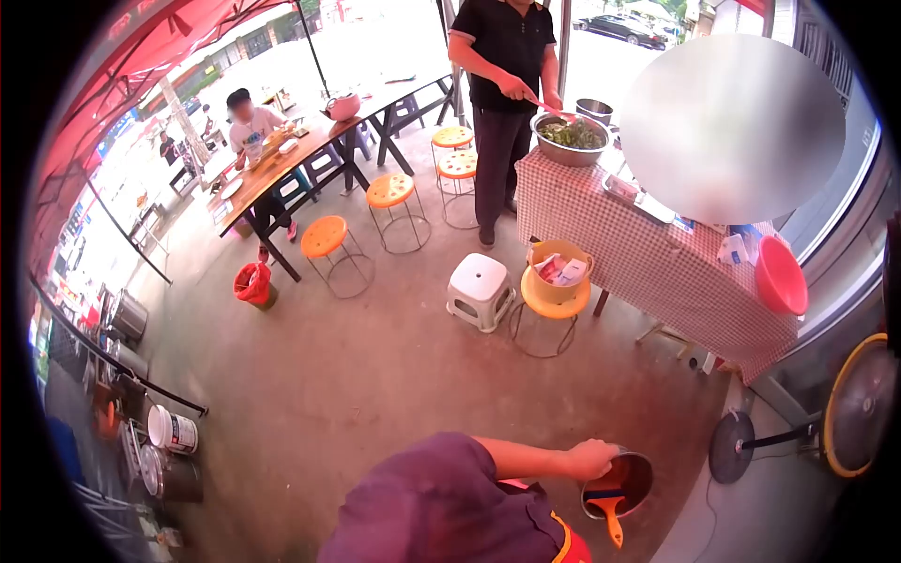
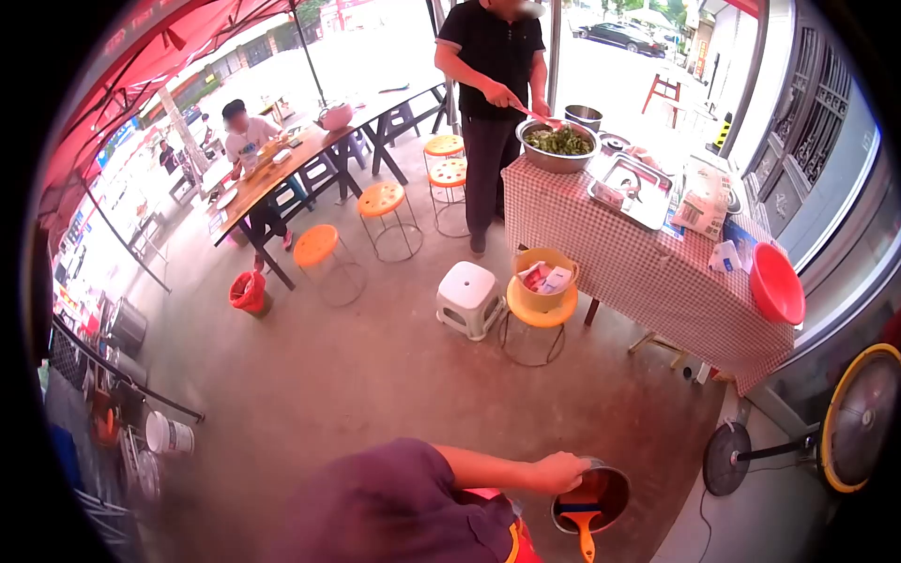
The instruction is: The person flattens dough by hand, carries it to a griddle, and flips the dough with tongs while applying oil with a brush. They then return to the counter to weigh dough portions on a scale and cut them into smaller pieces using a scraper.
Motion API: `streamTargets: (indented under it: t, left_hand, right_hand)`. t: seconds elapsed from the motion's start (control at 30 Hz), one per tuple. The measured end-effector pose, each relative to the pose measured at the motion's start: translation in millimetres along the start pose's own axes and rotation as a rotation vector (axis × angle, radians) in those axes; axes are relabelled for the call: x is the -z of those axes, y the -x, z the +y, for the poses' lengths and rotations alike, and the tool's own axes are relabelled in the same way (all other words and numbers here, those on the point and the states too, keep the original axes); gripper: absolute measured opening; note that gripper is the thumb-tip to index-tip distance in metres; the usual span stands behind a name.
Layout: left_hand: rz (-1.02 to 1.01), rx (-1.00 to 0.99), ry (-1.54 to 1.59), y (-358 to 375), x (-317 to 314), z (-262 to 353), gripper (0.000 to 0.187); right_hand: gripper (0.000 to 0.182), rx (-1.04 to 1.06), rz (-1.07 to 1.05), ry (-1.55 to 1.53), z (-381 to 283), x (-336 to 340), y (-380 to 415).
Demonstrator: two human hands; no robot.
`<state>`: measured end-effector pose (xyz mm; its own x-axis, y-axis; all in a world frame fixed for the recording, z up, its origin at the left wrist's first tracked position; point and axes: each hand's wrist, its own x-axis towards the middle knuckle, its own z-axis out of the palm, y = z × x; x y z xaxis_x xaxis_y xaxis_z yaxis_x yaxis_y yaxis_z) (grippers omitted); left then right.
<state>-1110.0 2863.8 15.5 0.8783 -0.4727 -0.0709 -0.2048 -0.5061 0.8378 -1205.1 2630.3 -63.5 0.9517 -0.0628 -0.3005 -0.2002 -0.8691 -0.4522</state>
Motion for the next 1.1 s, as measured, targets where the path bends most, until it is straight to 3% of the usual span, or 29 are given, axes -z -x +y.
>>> streamTargets:
  t: [0.23, 0.5, 0.63, 0.73, 0.9, 1.1]
  left_hand:
    - [0.080, 0.102, -0.043, -2, 1, 24, 0.016]
    - [0.281, 0.181, -0.152, -25, -70, 64, 0.018]
    - [0.310, 0.156, -0.179, -49, -115, 102, 0.018]
    - [0.226, 0.098, -0.166, -79, -148, 141, 0.019]
    - [0.009, 0.119, -0.014, -144, -215, 204, 0.015]
    - [-0.163, -0.043, -0.067, -218, -317, 252, 0.017]
  right_hand:
    - [0.033, -0.042, -0.098, 0.017, 83, 3, 24]
    - [0.031, -0.220, -0.201, -0.010, 269, 30, 104]
    - [0.031, -0.355, -0.128, -0.124, 360, 46, 184]
    - [0.030, -0.449, 0.000, -0.248, 397, 55, 244]
    - [0.023, -0.538, 0.279, -0.312, 405, 84, 239]
    - [0.025, -0.605, 0.275, -0.419, 417, 83, 221]
